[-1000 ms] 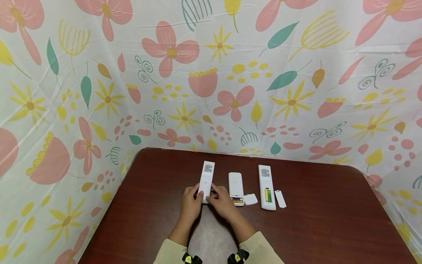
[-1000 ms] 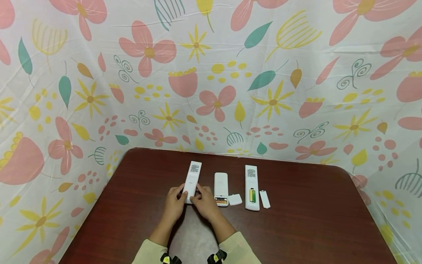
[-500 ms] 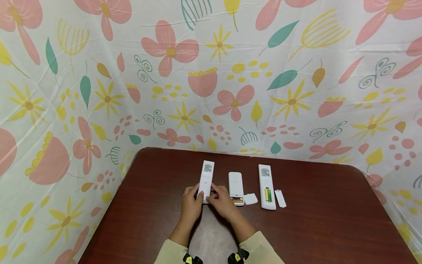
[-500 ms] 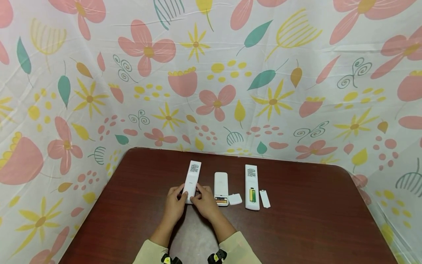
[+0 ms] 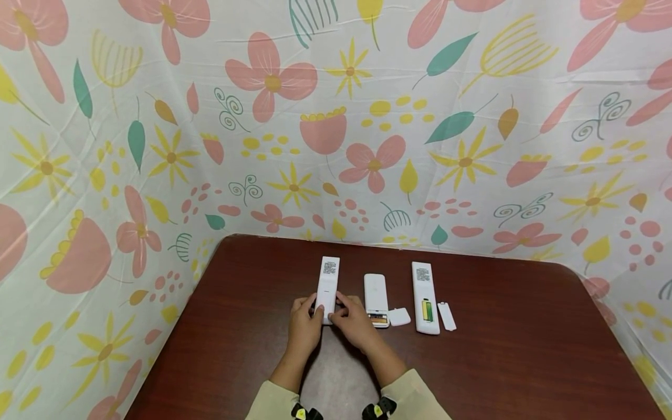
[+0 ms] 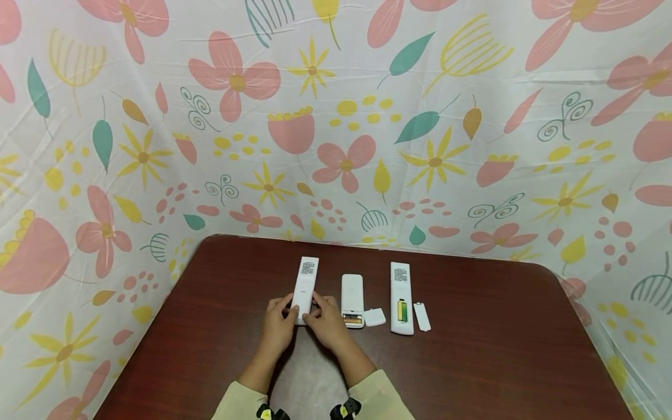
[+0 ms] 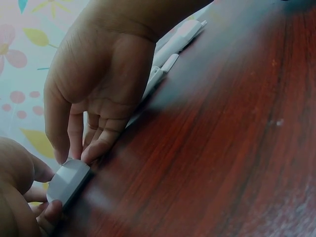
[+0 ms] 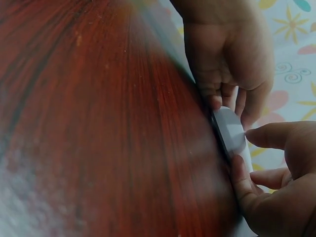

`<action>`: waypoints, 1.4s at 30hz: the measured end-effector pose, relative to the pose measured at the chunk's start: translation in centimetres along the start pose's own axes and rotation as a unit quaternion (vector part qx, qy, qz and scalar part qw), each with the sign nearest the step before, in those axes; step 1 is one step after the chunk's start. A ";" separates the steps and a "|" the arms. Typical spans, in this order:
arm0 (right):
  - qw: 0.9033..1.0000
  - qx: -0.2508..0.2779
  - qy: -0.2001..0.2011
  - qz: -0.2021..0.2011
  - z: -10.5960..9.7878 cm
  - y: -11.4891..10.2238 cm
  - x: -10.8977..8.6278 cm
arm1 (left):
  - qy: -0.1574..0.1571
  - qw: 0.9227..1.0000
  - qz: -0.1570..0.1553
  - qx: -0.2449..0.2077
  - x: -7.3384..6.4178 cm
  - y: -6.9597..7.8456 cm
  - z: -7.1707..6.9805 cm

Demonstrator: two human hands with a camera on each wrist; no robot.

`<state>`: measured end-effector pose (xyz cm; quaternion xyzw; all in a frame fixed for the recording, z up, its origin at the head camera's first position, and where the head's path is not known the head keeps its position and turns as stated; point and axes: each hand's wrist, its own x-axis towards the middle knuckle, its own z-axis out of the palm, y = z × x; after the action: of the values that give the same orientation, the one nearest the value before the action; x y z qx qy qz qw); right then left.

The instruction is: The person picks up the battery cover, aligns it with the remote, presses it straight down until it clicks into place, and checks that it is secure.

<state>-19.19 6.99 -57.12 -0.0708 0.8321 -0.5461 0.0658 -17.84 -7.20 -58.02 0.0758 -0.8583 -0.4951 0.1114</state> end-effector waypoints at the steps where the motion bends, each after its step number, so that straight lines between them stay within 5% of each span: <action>1: 1.000 -0.001 0.000 0.000 0.0 0.0 0.0 | -0.001 1.000 -0.002 -0.001 0.0 0.0 0.0; 22: 0.999 0.012 0.009 0.039 0.2 -0.4 -0.2 | 0.003 0.997 -0.037 -0.061 0.1 0.2 -0.2; 42: 0.998 0.056 0.020 0.012 -0.8 -1.4 -0.7 | 0.020 0.992 -0.027 -0.118 0.2 1.1 -0.4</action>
<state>-18.55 7.29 -55.51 -0.0459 0.8022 -0.5923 0.0601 -17.91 -7.00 -56.81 0.0952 -0.7894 -0.5939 0.1230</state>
